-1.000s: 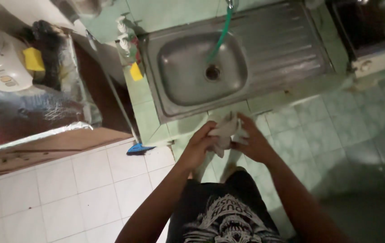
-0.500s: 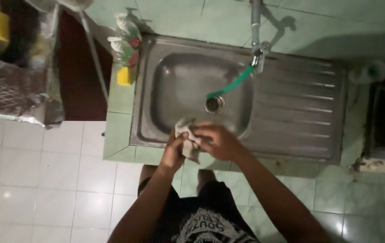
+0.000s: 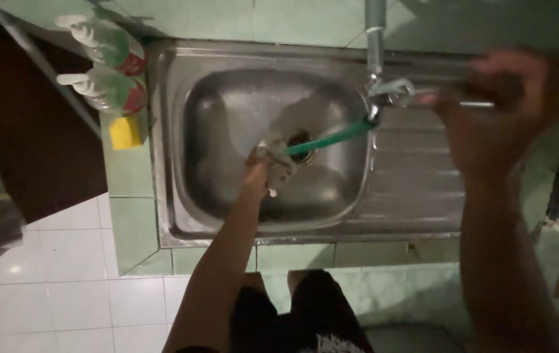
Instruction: The recorder uses a cloth to wipe down a dining table, washes the cloth in a sink, and cleans kitchen counters and chairs.
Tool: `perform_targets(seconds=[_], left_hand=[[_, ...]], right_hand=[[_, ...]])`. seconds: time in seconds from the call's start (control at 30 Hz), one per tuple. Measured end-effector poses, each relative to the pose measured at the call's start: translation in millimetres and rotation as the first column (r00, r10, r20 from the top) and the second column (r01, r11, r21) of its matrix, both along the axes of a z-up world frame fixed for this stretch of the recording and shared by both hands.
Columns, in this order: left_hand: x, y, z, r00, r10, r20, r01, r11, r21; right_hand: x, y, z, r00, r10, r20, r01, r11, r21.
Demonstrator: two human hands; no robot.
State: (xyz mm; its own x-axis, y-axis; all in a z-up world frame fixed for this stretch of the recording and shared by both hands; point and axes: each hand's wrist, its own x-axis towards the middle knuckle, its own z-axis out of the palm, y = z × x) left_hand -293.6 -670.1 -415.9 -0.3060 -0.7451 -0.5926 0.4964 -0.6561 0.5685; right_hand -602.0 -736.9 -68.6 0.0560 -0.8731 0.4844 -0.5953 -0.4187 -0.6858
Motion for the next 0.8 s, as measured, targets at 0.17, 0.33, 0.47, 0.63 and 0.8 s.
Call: perform_targets(seconds=[0.17,0.33,0.47,0.63,0.8], left_hand=[[-25.6,4.2,-119.9,0.976,0.215,0.023,-0.215,0.951,0.22],[-22.7,14.5,-153.4,0.902,0.266,-0.34,-0.236,0.963,0.128],[24.6,19.3,-111.2,0.956,0.055,0.289,-0.007,0.986,-0.168],[83.8,18.6,-70.5,0.908,0.036,0.416,0.008,0.995,-0.103],[96.0,-11.0,62.8,0.712,-0.076,0.698,0.162,0.985,-0.058]], right_hand=[[-38.4,75.8,-252.5,0.955,-0.292,0.054,0.249,0.887,0.39],[123.1,64.4,-269.4,0.266,-0.356,0.896,-0.784,0.461,0.416],[155.5,50.1,-332.1,0.741,0.255,0.621,-0.593,0.683,0.426],[149.3,34.4,-312.4,0.803,0.172,0.571,-0.573,0.488,0.658],[72.7,77.5,-403.7,0.808,-0.081,0.583,-0.543,0.279,0.792]])
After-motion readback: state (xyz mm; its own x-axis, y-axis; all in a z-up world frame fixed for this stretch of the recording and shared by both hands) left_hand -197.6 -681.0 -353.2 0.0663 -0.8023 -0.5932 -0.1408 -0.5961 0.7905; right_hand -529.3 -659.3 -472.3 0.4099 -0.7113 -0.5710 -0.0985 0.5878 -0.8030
